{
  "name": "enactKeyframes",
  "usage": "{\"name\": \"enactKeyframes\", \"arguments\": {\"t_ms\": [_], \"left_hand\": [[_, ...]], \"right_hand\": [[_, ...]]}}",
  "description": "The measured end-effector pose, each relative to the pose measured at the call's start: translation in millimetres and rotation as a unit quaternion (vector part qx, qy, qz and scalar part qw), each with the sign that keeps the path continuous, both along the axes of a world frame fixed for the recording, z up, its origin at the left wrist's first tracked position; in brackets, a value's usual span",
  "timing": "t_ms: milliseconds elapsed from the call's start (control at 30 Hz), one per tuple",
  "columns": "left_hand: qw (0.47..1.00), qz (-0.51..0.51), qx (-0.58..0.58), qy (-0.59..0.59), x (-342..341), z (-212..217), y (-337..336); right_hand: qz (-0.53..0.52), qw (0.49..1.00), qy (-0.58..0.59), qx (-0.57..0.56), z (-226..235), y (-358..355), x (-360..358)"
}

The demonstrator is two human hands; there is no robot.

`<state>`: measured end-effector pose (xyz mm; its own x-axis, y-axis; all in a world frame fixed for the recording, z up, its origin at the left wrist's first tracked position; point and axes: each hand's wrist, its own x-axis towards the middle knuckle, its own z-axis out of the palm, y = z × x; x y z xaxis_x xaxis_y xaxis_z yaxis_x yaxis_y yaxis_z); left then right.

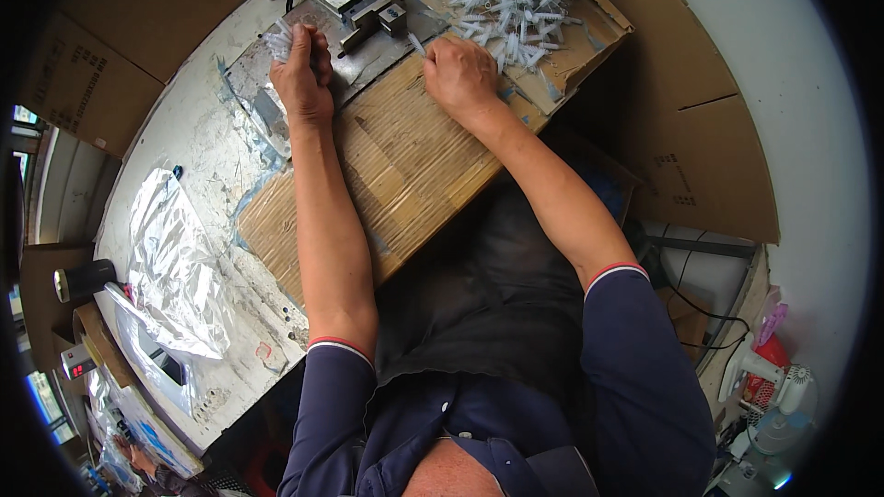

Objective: Insert small plastic components into a mechanical assembly jig and use a press machine.

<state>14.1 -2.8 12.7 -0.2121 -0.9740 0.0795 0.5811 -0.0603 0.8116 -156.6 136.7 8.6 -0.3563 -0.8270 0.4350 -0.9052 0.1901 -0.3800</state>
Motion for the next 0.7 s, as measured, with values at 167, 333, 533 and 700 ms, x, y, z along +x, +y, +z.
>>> {"name": "enactKeyframes", "arguments": {"t_ms": [167, 333, 533, 700], "left_hand": [[1.000, 0.018, 0.008, -0.006, -2, 1, 5], [0.999, 0.032, -0.009, -0.033, -1, -2, 2], [0.997, 0.065, -0.019, -0.049, -11, -6, 2], [0.994, 0.081, -0.016, -0.075, -10, -15, -4]], "right_hand": [[-0.026, 0.998, -0.021, 0.047, 2, -6, -2], [-0.001, 0.990, -0.126, 0.066, 16, -25, 7], [-0.017, 0.988, -0.142, 0.053, 9, -63, -6], [-0.028, 0.981, -0.183, 0.064, 9, -70, -1]]}}
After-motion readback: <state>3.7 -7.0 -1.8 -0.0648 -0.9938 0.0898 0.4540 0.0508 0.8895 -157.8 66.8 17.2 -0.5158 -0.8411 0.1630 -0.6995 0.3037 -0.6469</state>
